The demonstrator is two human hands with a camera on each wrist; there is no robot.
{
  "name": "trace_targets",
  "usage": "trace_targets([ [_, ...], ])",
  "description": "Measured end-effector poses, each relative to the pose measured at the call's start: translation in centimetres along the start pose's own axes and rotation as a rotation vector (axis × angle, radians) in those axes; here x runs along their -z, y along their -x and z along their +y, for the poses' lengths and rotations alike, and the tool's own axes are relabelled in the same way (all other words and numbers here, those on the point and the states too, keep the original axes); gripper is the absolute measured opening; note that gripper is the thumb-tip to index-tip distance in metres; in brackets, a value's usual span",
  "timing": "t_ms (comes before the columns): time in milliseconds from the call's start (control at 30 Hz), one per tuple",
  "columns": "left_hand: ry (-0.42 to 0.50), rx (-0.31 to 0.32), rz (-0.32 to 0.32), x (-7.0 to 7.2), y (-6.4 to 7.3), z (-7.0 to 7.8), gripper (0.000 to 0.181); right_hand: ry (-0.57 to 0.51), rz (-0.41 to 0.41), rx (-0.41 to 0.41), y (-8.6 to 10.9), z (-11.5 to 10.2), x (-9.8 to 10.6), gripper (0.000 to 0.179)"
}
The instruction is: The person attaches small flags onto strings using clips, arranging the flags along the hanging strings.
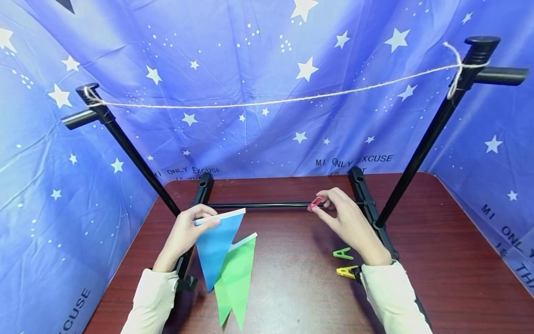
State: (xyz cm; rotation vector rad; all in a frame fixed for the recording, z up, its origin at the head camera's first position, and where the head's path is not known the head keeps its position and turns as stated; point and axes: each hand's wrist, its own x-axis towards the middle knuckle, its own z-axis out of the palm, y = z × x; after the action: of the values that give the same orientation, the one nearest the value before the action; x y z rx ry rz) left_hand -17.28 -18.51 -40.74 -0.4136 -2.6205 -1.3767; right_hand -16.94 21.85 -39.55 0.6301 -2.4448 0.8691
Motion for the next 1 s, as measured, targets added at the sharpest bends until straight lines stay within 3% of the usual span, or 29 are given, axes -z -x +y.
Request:
trace_targets([
  [300, 0.031, -0.026, 0.004, 0.3, -0.2, 0.4, 0.010, -0.022, -0.008, 0.058, -1.3, -2.2, 0.6, 0.029],
  [633, -0.007, -0.045, -0.008, 1.0, -0.2, 1.0, 0.013, -0.074, -0.051, 0.115, -3.2, -4.1, 0.8, 0.026],
  [1000, -0.015, -0.055, 0.004, 1.6, -0.5, 1.4, 0.018, -0.039, -0.018, 0.183, -5.0, -6.2, 0.8, 0.027],
])
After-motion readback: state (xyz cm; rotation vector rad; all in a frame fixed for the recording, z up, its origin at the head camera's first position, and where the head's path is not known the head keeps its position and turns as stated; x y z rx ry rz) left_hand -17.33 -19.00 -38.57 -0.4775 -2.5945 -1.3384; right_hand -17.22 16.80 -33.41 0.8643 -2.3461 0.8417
